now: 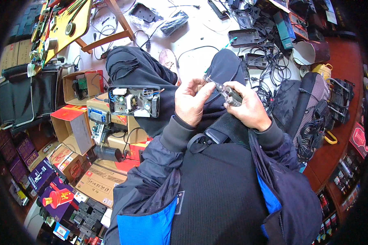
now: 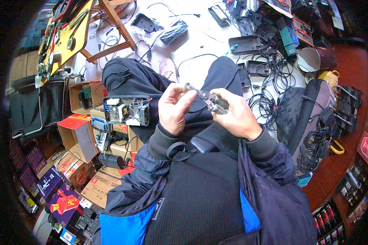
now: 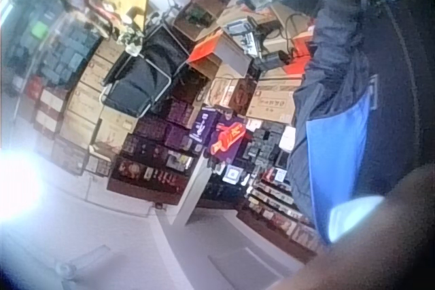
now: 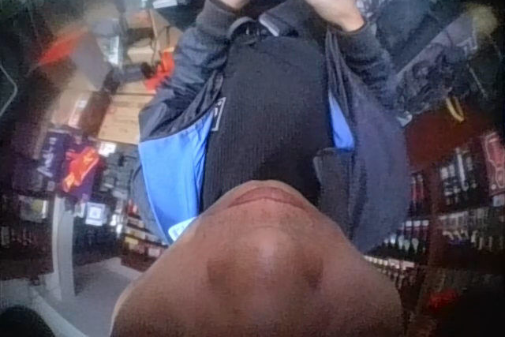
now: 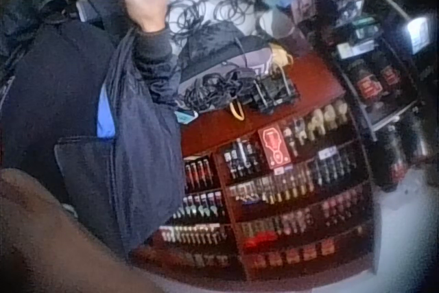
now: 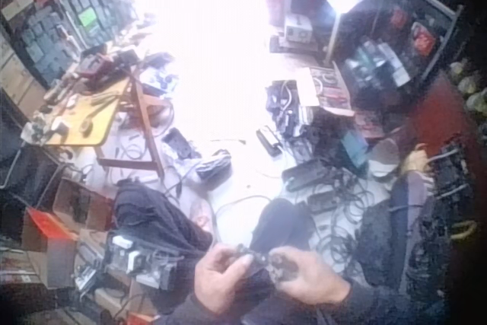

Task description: The person sits on the floor and repairs a small electronic device. They strip wire ends with pliers, twist the wires, and wrap them with electrical tape. The person then connects the wires to the device and continues wrapping the connections with tape.

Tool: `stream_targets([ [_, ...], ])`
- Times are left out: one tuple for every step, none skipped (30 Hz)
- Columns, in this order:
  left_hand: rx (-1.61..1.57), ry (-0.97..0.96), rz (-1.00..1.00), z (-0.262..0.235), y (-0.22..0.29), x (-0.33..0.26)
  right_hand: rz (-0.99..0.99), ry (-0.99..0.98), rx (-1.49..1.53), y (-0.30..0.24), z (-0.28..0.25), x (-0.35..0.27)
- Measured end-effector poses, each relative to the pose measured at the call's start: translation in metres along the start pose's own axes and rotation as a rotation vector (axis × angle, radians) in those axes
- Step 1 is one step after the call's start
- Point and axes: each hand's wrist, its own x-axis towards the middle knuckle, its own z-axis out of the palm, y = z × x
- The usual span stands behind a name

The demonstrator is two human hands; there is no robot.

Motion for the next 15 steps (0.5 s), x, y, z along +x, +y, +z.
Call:
stream_targets([
  [-0.044,0.005,-0.018,-0.001,-0.001,0.000,0.000,0.014,-0.002,0.001,0.002,0.000],
  [-0.088,0.010,-0.036,-0.001,-0.002,0.000,-0.017,0.033,-0.001,0.002,0.003,0.000],
  [-0.101,0.026,-0.044,-0.003,-0.003,0.000,-0.034,0.052,-0.002,0.002,0.003,0.000],
  [-0.113,0.042,-0.051,-0.004,-0.004,0.000,-0.013,0.101,0.045,0.002,0.002,0.000],
  [-0.095,0.069,-0.049,-0.005,-0.005,0.002,0.008,0.150,0.092,0.002,-0.001,0.001],
  [-0.062,0.113,-0.083,-0.006,-0.005,0.003,0.021,0.192,0.135,0.002,-0.005,0.003],
  [-0.056,0.124,-0.013,-0.005,-0.006,0.004,0.082,0.216,0.184,0.002,-0.014,0.006],
  [-0.076,0.117,-0.030,-0.004,-0.005,0.004,0.095,0.260,0.199,0.002,-0.021,0.009],
  [-0.095,0.108,-0.046,-0.003,-0.005,0.003,0.087,0.254,0.242,0.001,-0.024,0.010],
  [-0.125,0.091,-0.057,-0.002,-0.004,0.004,0.097,0.268,0.275,0.001,-0.027,0.011],
  [-0.118,0.073,-0.084,-0.002,-0.004,0.003,0.110,0.253,0.307,0.001,-0.027,0.012],
  [-0.121,0.049,-0.108,-0.002,-0.003,0.003,0.049,0.243,0.338,0.001,-0.025,0.012],
  [-0.137,0.017,-0.122,-0.002,-0.002,0.003,0.019,0.253,0.359,0.000,-0.021,0.011],
  [-0.210,0.006,-0.162,-0.003,-0.001,0.003,-0.010,0.263,0.381,0.000,-0.014,0.010],
  [-0.296,-0.015,-0.194,-0.005,0.000,0.003,0.006,0.219,0.387,-0.002,-0.011,0.009],
])
